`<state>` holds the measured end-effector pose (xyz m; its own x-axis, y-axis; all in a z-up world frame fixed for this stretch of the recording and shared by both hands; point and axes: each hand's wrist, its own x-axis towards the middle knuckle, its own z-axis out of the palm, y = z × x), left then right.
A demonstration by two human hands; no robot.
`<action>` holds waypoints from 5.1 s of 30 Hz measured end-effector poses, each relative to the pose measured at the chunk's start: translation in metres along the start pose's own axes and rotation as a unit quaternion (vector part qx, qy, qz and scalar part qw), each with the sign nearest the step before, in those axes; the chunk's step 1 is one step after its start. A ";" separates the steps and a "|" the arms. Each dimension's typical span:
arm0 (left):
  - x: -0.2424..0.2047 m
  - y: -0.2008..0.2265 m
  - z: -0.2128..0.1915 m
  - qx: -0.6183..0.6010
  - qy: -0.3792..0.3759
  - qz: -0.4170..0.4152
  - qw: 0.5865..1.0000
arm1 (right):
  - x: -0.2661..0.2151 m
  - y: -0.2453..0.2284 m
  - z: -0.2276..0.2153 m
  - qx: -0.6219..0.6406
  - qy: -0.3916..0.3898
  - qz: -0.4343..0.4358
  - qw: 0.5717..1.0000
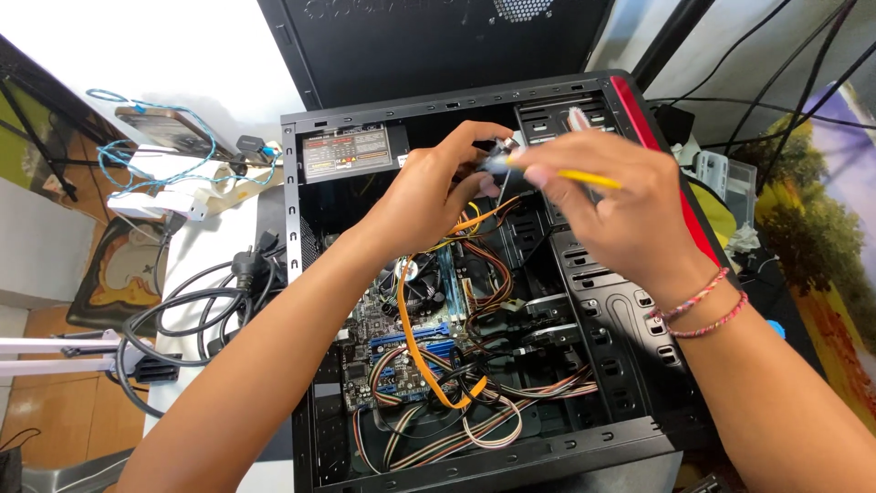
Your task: The person cleans the interior of an open desktop computer case on a desk. They unplug and lift out a bundle of cables and connectors, then scrub connectors and internal components with a yellow brush and a toothbrush, working over the motherboard area and cables.
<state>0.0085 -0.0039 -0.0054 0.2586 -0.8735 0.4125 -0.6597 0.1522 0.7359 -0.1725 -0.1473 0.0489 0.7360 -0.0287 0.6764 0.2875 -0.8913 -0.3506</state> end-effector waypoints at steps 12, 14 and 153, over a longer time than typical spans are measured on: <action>-0.003 -0.001 -0.001 0.011 -0.021 0.006 1.000 | 0.002 0.000 -0.002 0.036 -0.024 0.050 0.998; -0.001 -0.002 -0.002 0.003 -0.025 -0.010 1.000 | 0.002 0.001 0.001 0.042 -0.021 0.060 0.997; -0.009 0.051 -0.037 0.009 0.195 0.208 0.959 | 0.000 -0.010 0.035 -0.097 -0.129 0.008 0.987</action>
<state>-0.0017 0.0285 0.0485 0.2130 -0.4994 0.8398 -0.7740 0.4383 0.4570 -0.1541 -0.1228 0.0292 0.8779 0.0501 0.4762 0.1697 -0.9625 -0.2117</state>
